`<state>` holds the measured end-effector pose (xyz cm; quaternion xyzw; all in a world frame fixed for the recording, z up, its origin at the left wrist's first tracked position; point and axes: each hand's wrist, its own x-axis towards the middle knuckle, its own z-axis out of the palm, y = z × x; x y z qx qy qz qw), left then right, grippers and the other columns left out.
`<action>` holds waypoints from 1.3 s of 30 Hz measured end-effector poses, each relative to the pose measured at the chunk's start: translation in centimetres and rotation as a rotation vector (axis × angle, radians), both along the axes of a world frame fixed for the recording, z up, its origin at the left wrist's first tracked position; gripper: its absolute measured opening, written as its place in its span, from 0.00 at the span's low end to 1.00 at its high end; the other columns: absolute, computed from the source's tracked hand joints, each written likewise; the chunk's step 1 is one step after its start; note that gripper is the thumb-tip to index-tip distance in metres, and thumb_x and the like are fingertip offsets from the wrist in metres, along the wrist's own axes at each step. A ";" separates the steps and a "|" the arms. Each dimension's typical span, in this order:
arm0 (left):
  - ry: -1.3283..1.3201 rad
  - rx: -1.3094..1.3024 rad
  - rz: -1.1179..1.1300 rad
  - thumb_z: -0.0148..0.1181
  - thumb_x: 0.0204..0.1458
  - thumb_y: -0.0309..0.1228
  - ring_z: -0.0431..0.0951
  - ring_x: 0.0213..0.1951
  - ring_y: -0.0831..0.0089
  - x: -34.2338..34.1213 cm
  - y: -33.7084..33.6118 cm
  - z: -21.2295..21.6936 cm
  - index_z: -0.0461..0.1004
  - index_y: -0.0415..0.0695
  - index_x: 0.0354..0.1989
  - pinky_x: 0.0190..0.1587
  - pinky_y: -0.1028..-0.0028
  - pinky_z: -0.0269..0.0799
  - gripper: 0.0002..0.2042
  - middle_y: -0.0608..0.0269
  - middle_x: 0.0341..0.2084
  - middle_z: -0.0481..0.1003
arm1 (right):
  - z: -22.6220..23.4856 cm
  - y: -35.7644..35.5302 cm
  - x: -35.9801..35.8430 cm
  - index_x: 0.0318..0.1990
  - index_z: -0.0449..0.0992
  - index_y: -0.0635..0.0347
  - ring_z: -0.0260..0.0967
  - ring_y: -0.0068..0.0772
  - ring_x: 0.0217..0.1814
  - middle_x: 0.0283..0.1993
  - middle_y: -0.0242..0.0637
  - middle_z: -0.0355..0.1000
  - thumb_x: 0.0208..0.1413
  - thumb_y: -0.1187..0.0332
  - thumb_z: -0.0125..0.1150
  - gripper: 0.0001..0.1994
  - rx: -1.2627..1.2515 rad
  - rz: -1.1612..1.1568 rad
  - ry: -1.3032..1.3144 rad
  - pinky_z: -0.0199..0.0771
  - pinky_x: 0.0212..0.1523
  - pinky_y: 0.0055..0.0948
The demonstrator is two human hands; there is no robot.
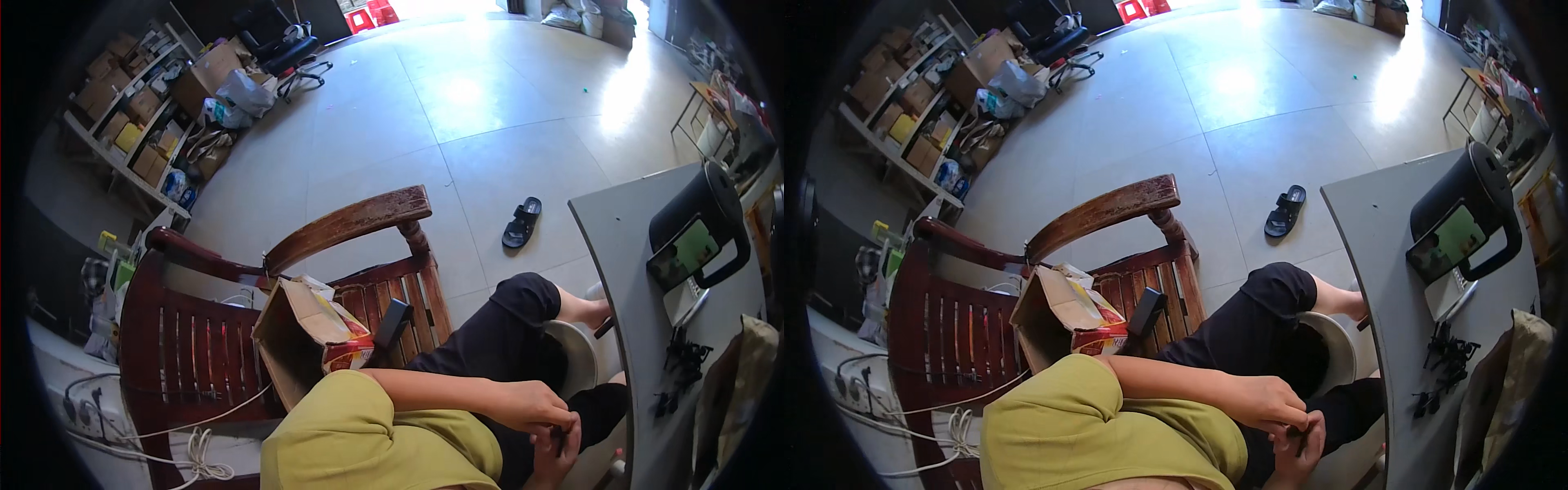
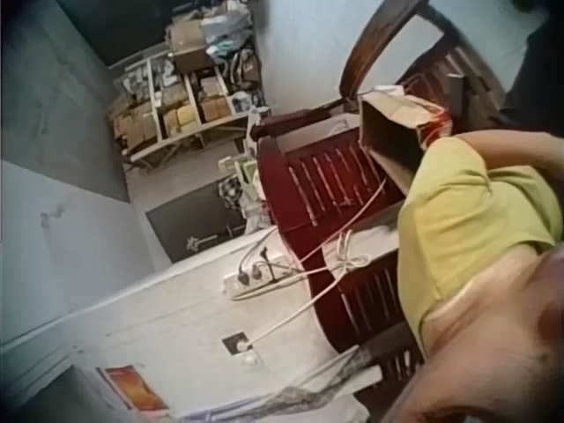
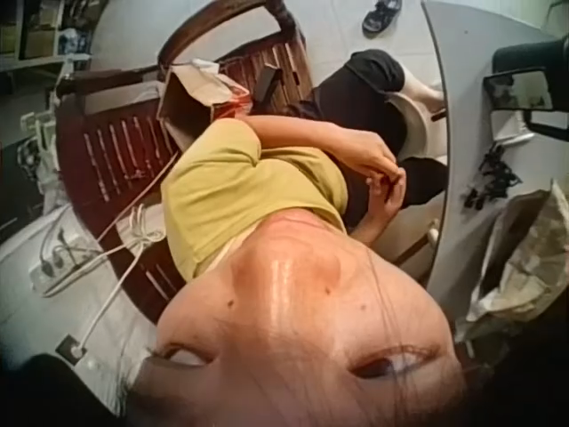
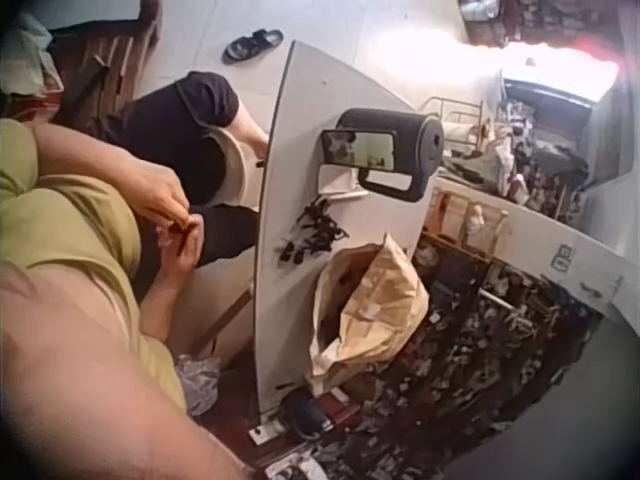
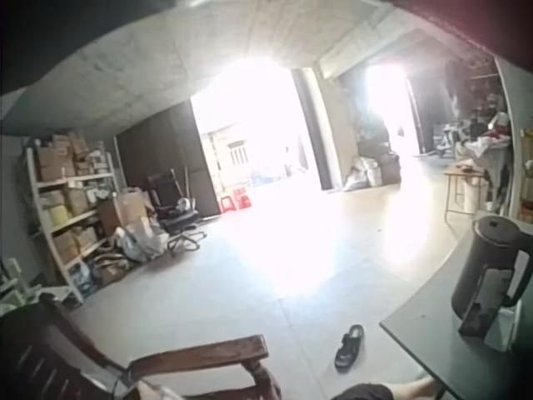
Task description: The recorder is assembling small black plastic components from a bag onto a table.
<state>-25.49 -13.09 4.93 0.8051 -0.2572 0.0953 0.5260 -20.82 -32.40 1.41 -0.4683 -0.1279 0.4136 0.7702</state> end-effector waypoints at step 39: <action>0.699 -0.529 -0.070 0.55 0.46 0.33 0.69 0.26 0.81 2.9 -0.1 0.0 0.69 0.35 0.32 0.29 0.83 0.63 0.11 0.66 0.23 0.71 | 4.9 -5.1 11.0 0.40 0.71 0.62 0.67 0.34 0.31 0.36 0.41 0.66 0.50 0.75 0.54 0.08 -0.818 -0.703 -0.961 0.67 0.31 0.28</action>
